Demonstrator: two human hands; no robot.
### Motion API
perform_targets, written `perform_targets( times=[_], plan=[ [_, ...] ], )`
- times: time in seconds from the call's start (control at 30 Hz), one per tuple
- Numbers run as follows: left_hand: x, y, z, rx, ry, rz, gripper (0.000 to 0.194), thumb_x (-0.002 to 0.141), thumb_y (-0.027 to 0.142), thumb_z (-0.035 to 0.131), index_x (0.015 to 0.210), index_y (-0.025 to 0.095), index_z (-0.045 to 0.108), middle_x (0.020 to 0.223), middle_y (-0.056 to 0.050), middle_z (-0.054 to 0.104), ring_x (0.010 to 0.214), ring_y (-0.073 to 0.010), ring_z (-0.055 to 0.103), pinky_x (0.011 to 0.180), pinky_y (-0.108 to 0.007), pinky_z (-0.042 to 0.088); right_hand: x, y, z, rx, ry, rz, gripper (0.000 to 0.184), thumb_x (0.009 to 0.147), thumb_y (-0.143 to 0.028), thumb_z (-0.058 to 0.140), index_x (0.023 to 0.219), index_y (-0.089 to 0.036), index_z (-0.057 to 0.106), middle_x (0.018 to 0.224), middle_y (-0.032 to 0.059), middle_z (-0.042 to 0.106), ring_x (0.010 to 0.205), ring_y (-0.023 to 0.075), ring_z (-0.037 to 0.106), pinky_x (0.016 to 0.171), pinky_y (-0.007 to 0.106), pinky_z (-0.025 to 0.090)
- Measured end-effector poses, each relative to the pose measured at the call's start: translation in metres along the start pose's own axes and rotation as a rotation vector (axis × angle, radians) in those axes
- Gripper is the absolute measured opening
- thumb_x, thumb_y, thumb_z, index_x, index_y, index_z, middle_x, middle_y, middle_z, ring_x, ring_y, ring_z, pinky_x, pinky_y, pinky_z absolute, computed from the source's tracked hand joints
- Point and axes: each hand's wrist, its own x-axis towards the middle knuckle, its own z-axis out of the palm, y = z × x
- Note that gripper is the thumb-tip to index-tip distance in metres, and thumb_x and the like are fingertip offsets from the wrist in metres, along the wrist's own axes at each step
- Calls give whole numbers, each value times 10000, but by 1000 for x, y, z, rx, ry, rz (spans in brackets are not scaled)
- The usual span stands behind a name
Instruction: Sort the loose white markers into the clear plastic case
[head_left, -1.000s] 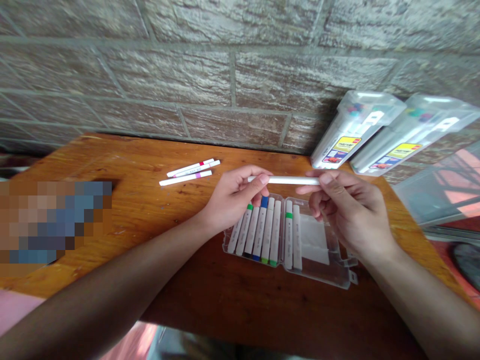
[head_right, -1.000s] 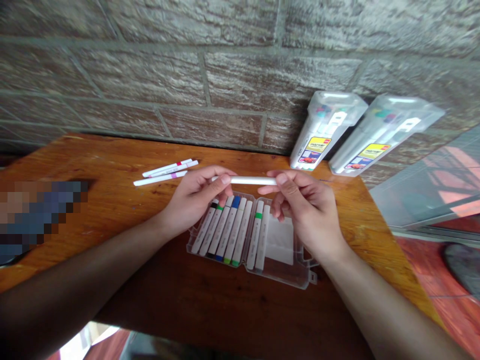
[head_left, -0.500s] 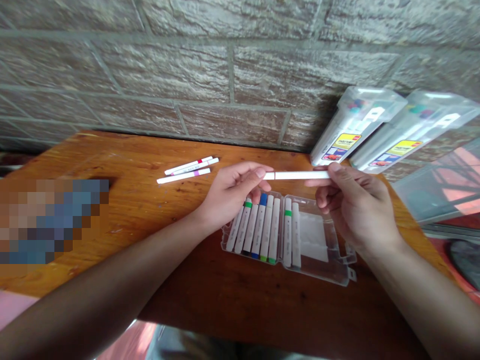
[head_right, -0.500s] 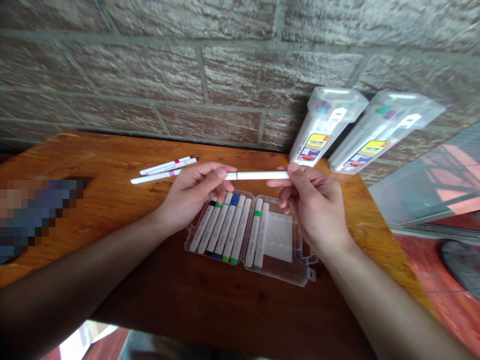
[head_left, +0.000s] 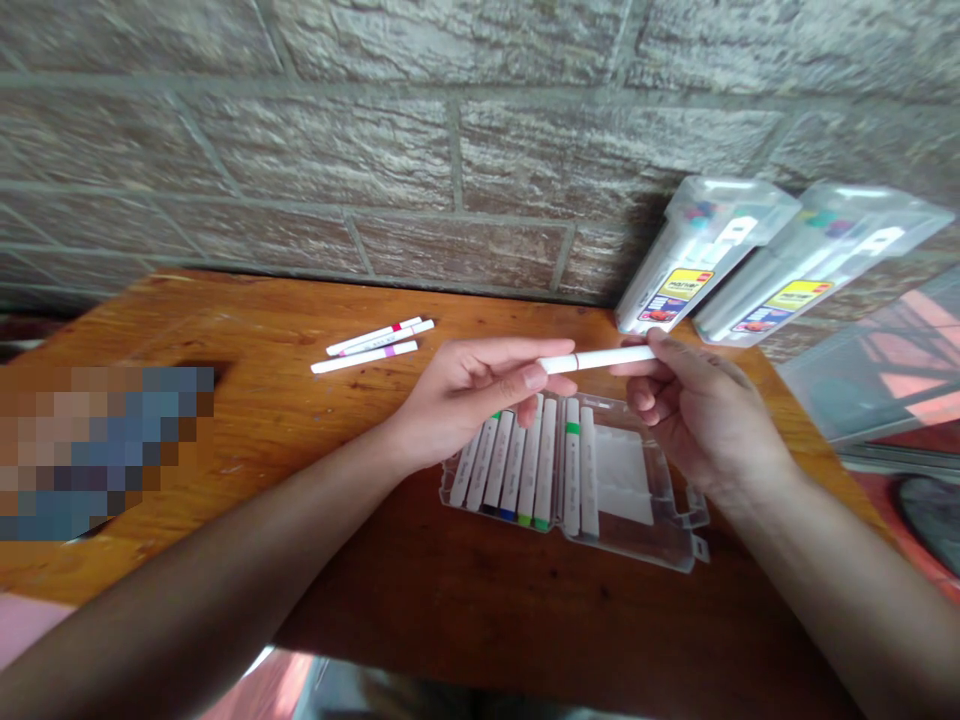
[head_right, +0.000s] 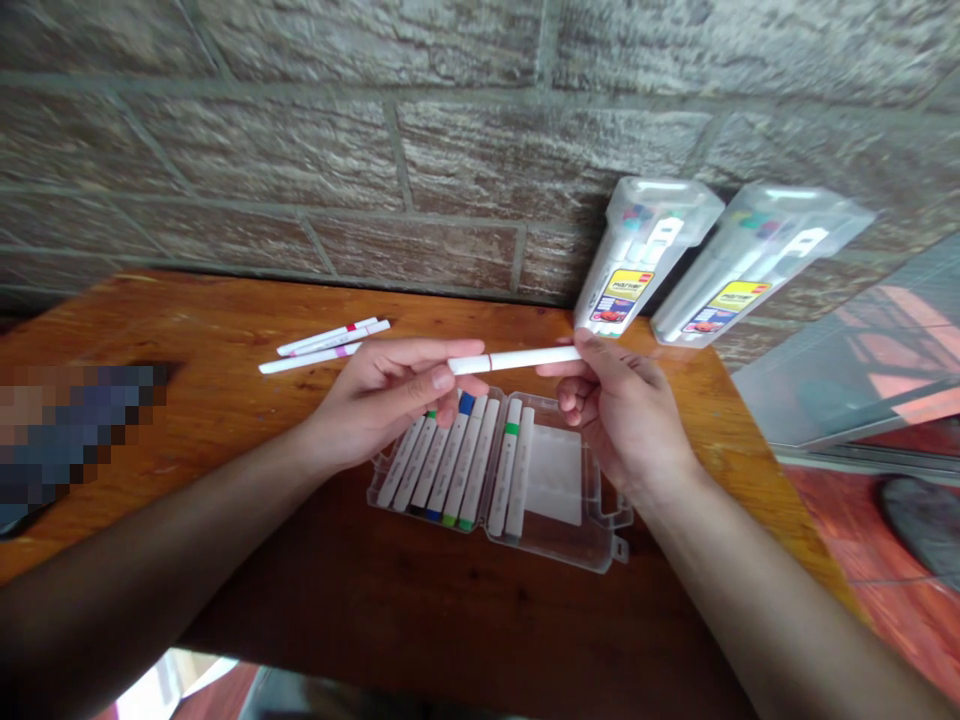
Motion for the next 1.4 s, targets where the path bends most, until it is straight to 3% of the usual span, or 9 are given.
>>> perform_targets(
  times=[0.37, 0.5, 0.7, 0.9, 1.23, 1.4],
  plan=[
    [1, 5, 3, 8, -40, 32, 309, 951, 247, 785, 1258, 269, 806, 1066, -96, 855, 651, -81, 665, 656, -208, 554, -2, -2, 2, 32, 12, 47, 214, 795, -314, 899, 798, -132, 788, 675, 31, 784, 400, 67, 519, 328, 148, 413],
    [0, 6, 3, 35, -20, 20, 332, 936, 302, 802, 1262, 244, 805, 1065, -113, 853, 645, -96, 666, 652, -231, 560, -3, -1, 4, 12, 11, 42, 240, 768, -341, 917, 753, -150, 774, 677, 36, 789, 396, 63, 498, 325, 144, 398],
    [-2, 5, 3, 81, 32, -39, 362, 940, 407, 787, 1264, 247, 806, 1061, -112, 853, 653, -119, 666, 673, -269, 567, -2, 0, 4, 12, 25, 0, 240, 741, -352, 927, 784, -154, 799, 683, 36, 787, 409, 72, 507, 332, 159, 401],
    [-1, 3, 1, 65, 47, -62, 351, 923, 414, 804, 1223, 232, 825, 1012, -116, 856, 636, -116, 638, 646, -262, 534, -4, -1, 4, -26, 23, -82, 252, 738, -386, 926, 767, -164, 810, 650, 38, 772, 400, 71, 500, 324, 155, 393],
    [1, -1, -1, 97, 208, -91, 306, 903, 392, 822, 1133, 193, 851, 960, -114, 856, 611, -101, 606, 597, -240, 479, -8, 0, 5, -89, -6, -237, 257, 831, -419, 872, 805, -174, 799, 673, 40, 756, 410, 85, 516, 329, 189, 390],
    [0, 0, 0, 184, 205, -78, 351, 855, 381, 865, 1146, 185, 845, 940, -110, 855, 679, -129, 683, 624, -243, 521, -7, 0, 5, -99, -2, -238, 259, 821, -431, 873, 814, -179, 816, 673, 44, 759, 403, 88, 513, 328, 205, 379]
  ],
)
